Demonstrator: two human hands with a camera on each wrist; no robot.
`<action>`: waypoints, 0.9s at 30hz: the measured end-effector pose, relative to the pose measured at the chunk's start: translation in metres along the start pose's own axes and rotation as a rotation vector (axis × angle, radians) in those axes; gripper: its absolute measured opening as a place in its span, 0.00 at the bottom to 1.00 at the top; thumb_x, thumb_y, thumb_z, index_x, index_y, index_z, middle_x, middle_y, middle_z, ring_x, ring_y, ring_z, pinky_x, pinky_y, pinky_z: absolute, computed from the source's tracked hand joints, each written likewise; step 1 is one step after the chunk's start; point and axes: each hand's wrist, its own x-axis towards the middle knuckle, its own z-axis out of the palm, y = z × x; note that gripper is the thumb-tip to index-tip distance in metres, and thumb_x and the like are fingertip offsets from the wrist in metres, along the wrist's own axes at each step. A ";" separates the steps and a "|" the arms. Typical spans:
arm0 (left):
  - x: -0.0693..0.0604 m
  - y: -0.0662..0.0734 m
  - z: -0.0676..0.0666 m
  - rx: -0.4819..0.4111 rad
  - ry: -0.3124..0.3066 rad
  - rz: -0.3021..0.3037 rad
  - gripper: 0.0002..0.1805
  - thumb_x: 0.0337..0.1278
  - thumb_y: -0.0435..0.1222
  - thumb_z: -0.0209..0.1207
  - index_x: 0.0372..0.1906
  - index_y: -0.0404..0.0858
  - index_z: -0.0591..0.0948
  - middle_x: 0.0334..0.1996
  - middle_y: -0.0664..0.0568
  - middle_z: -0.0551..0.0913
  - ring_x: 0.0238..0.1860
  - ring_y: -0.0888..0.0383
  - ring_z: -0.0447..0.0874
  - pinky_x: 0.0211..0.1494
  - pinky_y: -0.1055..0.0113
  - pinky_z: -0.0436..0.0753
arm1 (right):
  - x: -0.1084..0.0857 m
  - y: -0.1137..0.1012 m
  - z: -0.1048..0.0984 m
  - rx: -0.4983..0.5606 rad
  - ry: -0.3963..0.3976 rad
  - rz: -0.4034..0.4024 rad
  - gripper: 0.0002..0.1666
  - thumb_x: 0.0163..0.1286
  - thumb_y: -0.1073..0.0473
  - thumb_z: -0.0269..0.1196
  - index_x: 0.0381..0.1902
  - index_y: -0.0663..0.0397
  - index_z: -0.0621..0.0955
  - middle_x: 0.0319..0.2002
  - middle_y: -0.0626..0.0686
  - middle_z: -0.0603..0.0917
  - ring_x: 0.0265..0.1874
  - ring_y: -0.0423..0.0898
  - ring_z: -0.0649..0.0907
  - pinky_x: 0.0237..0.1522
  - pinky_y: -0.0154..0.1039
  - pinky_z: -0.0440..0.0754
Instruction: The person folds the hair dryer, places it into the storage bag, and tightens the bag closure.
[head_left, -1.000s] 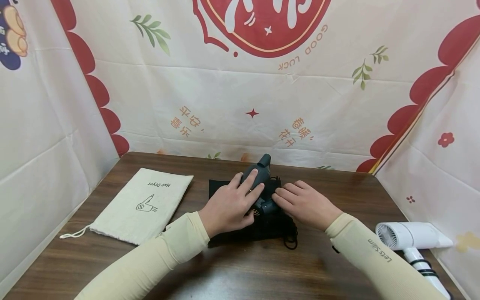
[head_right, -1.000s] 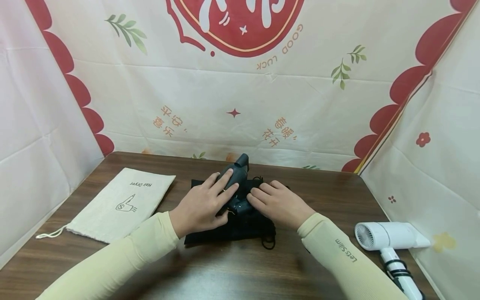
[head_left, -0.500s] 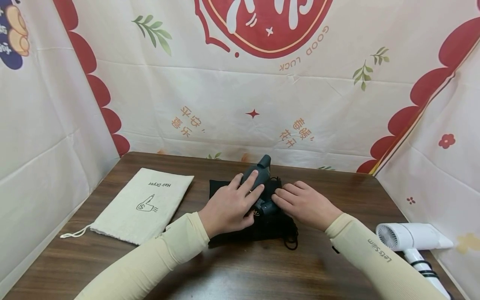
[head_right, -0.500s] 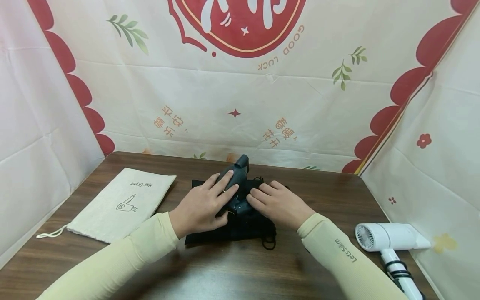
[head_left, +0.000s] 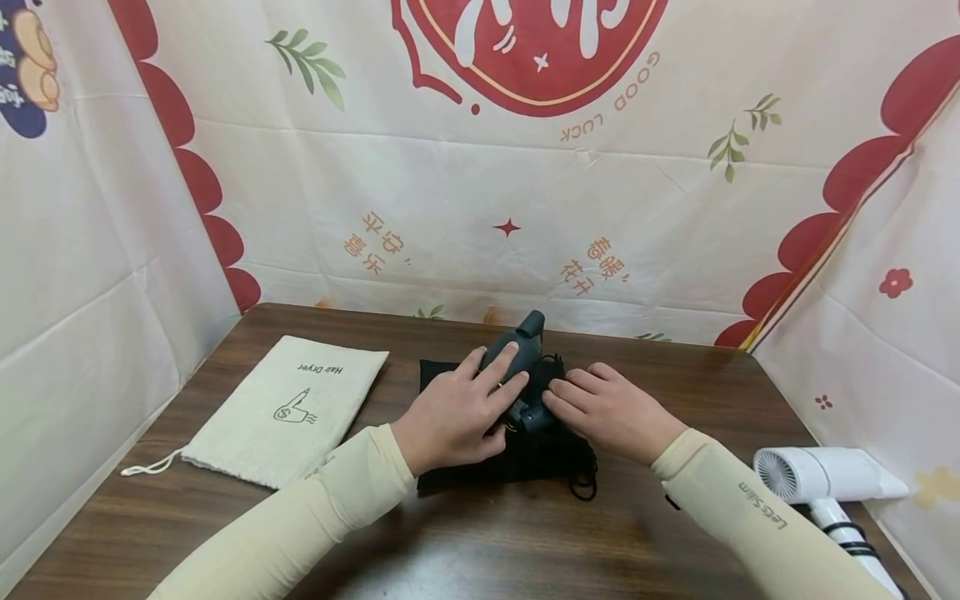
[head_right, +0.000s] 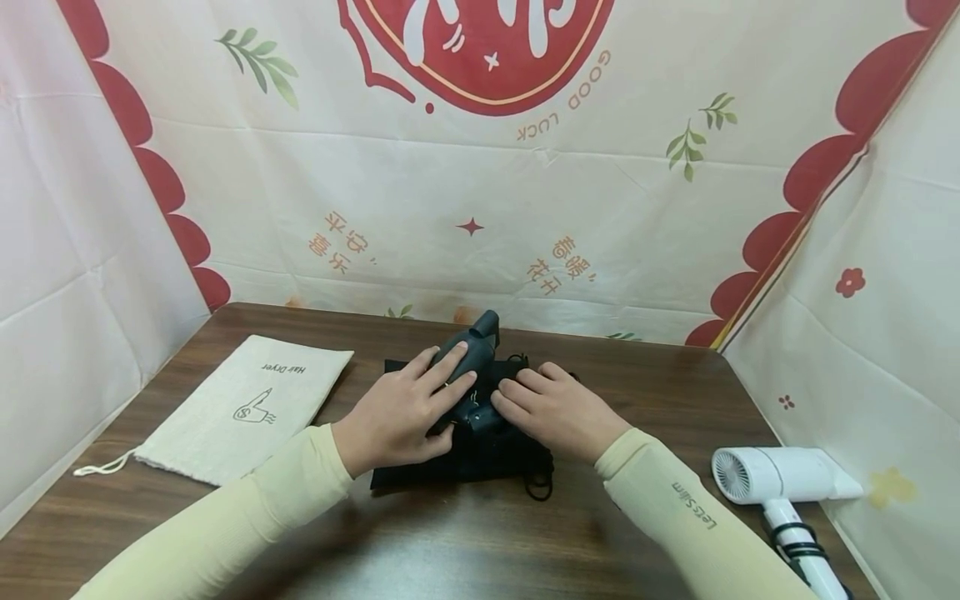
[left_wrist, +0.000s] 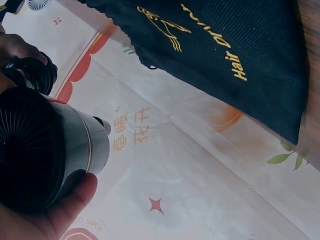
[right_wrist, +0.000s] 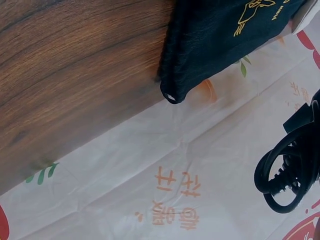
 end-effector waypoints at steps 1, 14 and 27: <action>0.000 0.000 0.000 -0.002 0.006 0.005 0.33 0.53 0.46 0.62 0.66 0.38 0.76 0.70 0.38 0.67 0.57 0.36 0.78 0.38 0.54 0.86 | 0.000 0.000 -0.001 -0.001 0.002 0.001 0.35 0.51 0.56 0.78 0.56 0.55 0.78 0.50 0.54 0.82 0.45 0.52 0.79 0.43 0.46 0.77; -0.002 -0.002 -0.003 -0.026 0.001 0.072 0.32 0.55 0.45 0.61 0.65 0.39 0.77 0.69 0.38 0.68 0.57 0.35 0.77 0.37 0.54 0.86 | -0.002 -0.005 -0.005 0.004 0.005 -0.033 0.38 0.46 0.61 0.80 0.57 0.55 0.78 0.50 0.54 0.82 0.45 0.51 0.79 0.44 0.46 0.76; -0.003 -0.005 -0.007 -0.043 -0.033 0.178 0.32 0.53 0.45 0.62 0.65 0.41 0.77 0.70 0.39 0.68 0.59 0.37 0.77 0.46 0.55 0.84 | 0.000 -0.010 -0.003 -0.028 0.045 -0.107 0.21 0.66 0.68 0.64 0.57 0.56 0.77 0.50 0.53 0.80 0.45 0.52 0.79 0.43 0.46 0.77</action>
